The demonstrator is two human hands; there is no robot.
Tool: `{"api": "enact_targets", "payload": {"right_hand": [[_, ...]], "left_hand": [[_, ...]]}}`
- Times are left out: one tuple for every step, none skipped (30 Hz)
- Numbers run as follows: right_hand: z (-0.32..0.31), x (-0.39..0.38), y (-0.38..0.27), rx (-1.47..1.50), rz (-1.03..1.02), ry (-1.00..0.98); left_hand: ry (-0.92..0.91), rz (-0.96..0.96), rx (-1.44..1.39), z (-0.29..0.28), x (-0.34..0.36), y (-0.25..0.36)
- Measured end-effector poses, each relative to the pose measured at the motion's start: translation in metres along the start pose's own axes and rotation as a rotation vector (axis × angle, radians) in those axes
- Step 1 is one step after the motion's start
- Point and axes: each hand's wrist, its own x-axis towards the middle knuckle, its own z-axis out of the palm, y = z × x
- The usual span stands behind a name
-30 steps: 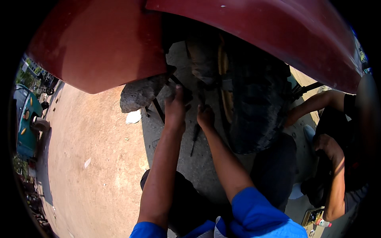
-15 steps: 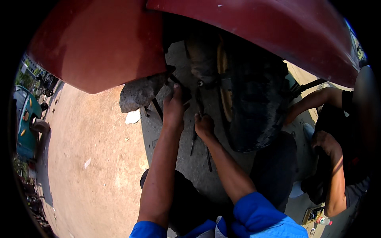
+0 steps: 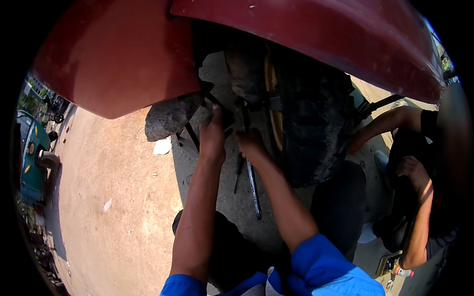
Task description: The person uses a wrench to loosen and remove bolts from the wheel hub of a red three-wheeled vehicle. They work on the wheel assembly while sitting on the ground, assisted by another person who is also working on the vehicle.
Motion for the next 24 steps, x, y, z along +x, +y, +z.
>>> {"api": "enact_targets", "payload": {"right_hand": [[0.000, 0.007, 0.005, -0.071, -0.012, 0.032], [0.000, 0.013, 0.011, -0.143, -0.024, 0.063], [0.008, 0.019, 0.020, -0.243, -0.081, 0.130], [0.012, 0.022, 0.027, -0.348, -0.140, 0.209], [0.016, 0.027, 0.034, -0.453, -0.198, 0.287], [0.019, 0.033, 0.039, -0.446, -0.165, 0.289], [0.021, 0.042, 0.041, -0.439, -0.134, 0.293], [0.023, 0.049, 0.042, -0.431, -0.103, 0.296], [0.027, 0.055, 0.043, -0.422, -0.124, 0.317], [0.030, 0.060, 0.045, -0.413, -0.144, 0.338], [0.033, 0.065, 0.047, -0.403, -0.164, 0.359], [0.029, 0.075, 0.053, -0.399, -0.181, 0.340], [0.028, 0.084, 0.060, -0.392, -0.199, 0.309], [0.026, 0.092, 0.067, -0.386, -0.216, 0.279], [0.031, 0.088, 0.072, -0.394, -0.207, 0.260], [0.031, 0.077, 0.078, -0.402, -0.199, 0.252], [0.031, 0.068, 0.082, -0.411, -0.190, 0.245], [0.032, 0.054, 0.078, -0.412, -0.158, 0.236], [0.033, 0.035, 0.069, -0.412, -0.124, 0.223], [0.031, 0.020, 0.059, -0.411, -0.091, 0.217], [0.027, 0.010, 0.050, -0.418, -0.078, 0.210], [0.025, 0.003, 0.042, -0.425, -0.069, 0.200], [0.025, 0.000, 0.038, -0.432, -0.060, 0.189], [0.021, 0.003, 0.039, -0.466, -0.103, 0.201]], "left_hand": [[0.004, -0.001, -0.009, 0.002, 0.000, 0.002], [0.008, 0.002, -0.003, 0.004, 0.000, 0.002], [0.027, 0.004, 0.014, 0.001, 0.001, -0.001], [0.036, 0.006, 0.022, 0.002, 0.001, -0.002], [0.033, 0.011, 0.020, 0.001, 0.001, -0.002], [0.029, 0.015, 0.019, 0.000, 0.001, -0.003], [0.023, 0.021, 0.017, 0.000, 0.001, -0.002], [0.029, 0.013, 0.005, 0.001, 0.001, -0.001], [0.038, 0.005, -0.008, 0.000, 0.001, 0.000], [0.047, -0.004, -0.021, 0.000, 0.000, 0.001], [0.058, -0.017, -0.033, 0.001, -0.001, 0.002], [0.056, -0.030, -0.052, 0.007, -0.004, 0.009], [0.064, -0.042, -0.065, 0.009, -0.005, 0.012], [0.042, -0.035, -0.037, 0.009, -0.004, 0.011], [0.034, -0.029, -0.004, 0.003, -0.001, 0.006], [0.016, -0.021, 0.025, 0.001, 0.000, 0.007], [0.010, -0.015, 0.026, 0.001, 0.001, 0.007], [0.008, -0.013, 0.030, 0.000, 0.000, 0.007], [0.008, -0.013, 0.036, -0.003, -0.002, 0.006], [0.011, -0.017, 0.036, -0.005, -0.003, 0.006], [0.010, -0.019, 0.036, -0.004, -0.004, 0.006], [0.013, -0.018, 0.035, -0.005, -0.003, 0.008], [0.015, -0.014, 0.037, -0.007, -0.002, 0.006], [0.009, -0.008, 0.032, -0.006, -0.001, 0.005]]}}
